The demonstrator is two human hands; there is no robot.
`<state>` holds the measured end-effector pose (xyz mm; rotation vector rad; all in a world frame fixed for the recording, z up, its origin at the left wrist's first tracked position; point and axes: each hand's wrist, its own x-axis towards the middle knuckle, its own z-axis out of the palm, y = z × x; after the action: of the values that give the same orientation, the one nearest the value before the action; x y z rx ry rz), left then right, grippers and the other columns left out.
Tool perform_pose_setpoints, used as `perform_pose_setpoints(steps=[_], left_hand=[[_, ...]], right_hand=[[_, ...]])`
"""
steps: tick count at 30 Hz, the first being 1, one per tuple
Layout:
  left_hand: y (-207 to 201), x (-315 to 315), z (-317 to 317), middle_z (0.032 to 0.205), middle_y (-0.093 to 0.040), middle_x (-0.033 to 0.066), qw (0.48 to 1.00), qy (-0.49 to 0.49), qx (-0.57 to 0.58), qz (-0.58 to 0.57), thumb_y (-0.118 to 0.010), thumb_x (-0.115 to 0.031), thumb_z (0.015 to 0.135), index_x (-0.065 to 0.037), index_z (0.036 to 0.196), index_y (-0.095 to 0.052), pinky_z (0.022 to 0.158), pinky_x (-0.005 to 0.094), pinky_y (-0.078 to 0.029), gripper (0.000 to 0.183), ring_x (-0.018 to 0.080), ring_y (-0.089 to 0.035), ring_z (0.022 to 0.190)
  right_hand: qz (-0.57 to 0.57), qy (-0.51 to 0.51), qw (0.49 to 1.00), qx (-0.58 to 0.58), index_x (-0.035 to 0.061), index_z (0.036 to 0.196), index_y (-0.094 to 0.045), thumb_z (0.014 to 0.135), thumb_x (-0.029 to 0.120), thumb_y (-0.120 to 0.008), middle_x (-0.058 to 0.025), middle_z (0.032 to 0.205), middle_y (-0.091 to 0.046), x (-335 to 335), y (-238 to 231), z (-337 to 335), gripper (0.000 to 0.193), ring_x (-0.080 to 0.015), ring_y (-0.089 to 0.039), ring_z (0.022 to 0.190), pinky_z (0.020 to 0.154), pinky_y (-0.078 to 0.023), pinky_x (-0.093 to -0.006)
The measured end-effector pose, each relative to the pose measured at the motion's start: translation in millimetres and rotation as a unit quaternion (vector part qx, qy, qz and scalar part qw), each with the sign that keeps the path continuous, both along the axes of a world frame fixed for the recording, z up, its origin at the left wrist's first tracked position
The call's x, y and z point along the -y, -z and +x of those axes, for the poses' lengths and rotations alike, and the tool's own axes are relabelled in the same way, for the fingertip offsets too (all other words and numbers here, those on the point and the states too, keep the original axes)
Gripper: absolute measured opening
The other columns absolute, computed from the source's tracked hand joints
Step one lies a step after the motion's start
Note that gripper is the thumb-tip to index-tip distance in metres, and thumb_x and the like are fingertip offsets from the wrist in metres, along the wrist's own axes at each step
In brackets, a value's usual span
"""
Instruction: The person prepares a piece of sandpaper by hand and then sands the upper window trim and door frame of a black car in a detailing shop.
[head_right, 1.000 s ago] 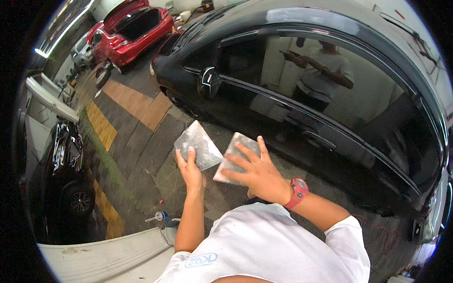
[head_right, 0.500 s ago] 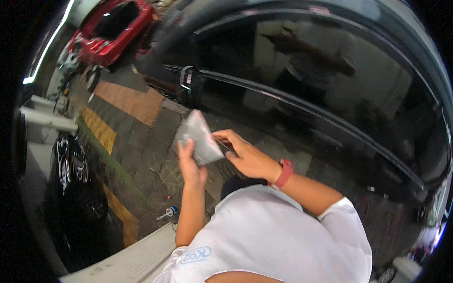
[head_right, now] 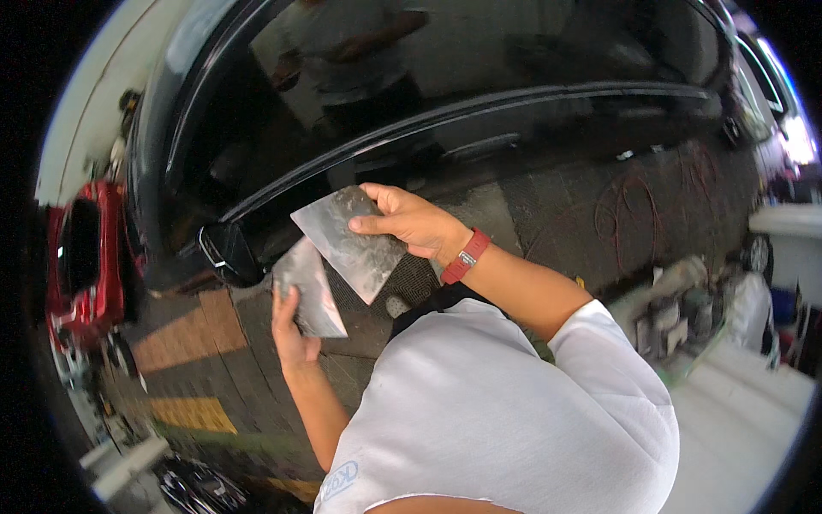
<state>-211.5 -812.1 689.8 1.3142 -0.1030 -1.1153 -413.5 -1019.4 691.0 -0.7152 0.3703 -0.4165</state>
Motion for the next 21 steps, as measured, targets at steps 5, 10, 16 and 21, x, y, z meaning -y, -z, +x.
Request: perform_pose_setpoints(steps=[5,10,16,21], left_hand=[[12,-11,30,0.144,-0.062,0.0113,0.981,-0.016,-0.113,-0.154,-0.064,-0.020,0.107,-0.004,0.155,-0.050,0.106,0.0375,-0.054,0.052,0.0260,-0.065,0.125],[-5,-25,31,0.148,-0.056,0.0108,0.986,0.110,0.109,-0.070,-0.063,-0.025,0.110,-0.007,0.163,-0.037,0.113,0.0396,-0.046,0.062,0.0223,-0.057,0.131],[10,-51,48,0.152,-0.050,0.0225,0.965,-0.030,0.241,-0.099,-0.063,-0.027,0.110,0.003,0.160,-0.034,0.114,0.0426,-0.047,0.065,0.0299,-0.057,0.134],[16,-72,92,0.143,-0.060,0.0186,0.977,-0.037,0.167,-0.131,-0.068,-0.030,0.106,-0.004,0.153,-0.045,0.107,0.0439,-0.054,0.058,0.0303,-0.063,0.125]], right_hand=[[-0.145,-0.048,0.979,-0.132,0.0032,0.140,-0.057,0.097,0.002,-0.071,-0.0062,0.127,-0.071,-51,30,-15,0.045,-0.0100,-0.065,0.118,0.099,-0.054,-0.0297],[-0.579,0.241,0.725,-0.285,0.0124,0.135,-0.065,0.088,-0.002,-0.065,-0.0085,0.120,-0.068,-106,-23,29,0.048,-0.0274,-0.067,0.120,0.102,-0.053,-0.0392],[-0.793,0.075,0.534,-0.283,0.0252,0.129,-0.071,0.089,0.009,-0.069,-0.0070,0.142,-0.061,-203,-4,62,0.043,-0.0342,-0.049,0.144,0.124,-0.028,-0.0670],[-0.802,0.108,0.547,-0.216,0.0280,0.139,-0.063,0.091,0.006,-0.067,-0.0098,0.150,-0.054,-231,-31,65,0.053,-0.0377,-0.043,0.151,0.123,-0.023,-0.0760]])
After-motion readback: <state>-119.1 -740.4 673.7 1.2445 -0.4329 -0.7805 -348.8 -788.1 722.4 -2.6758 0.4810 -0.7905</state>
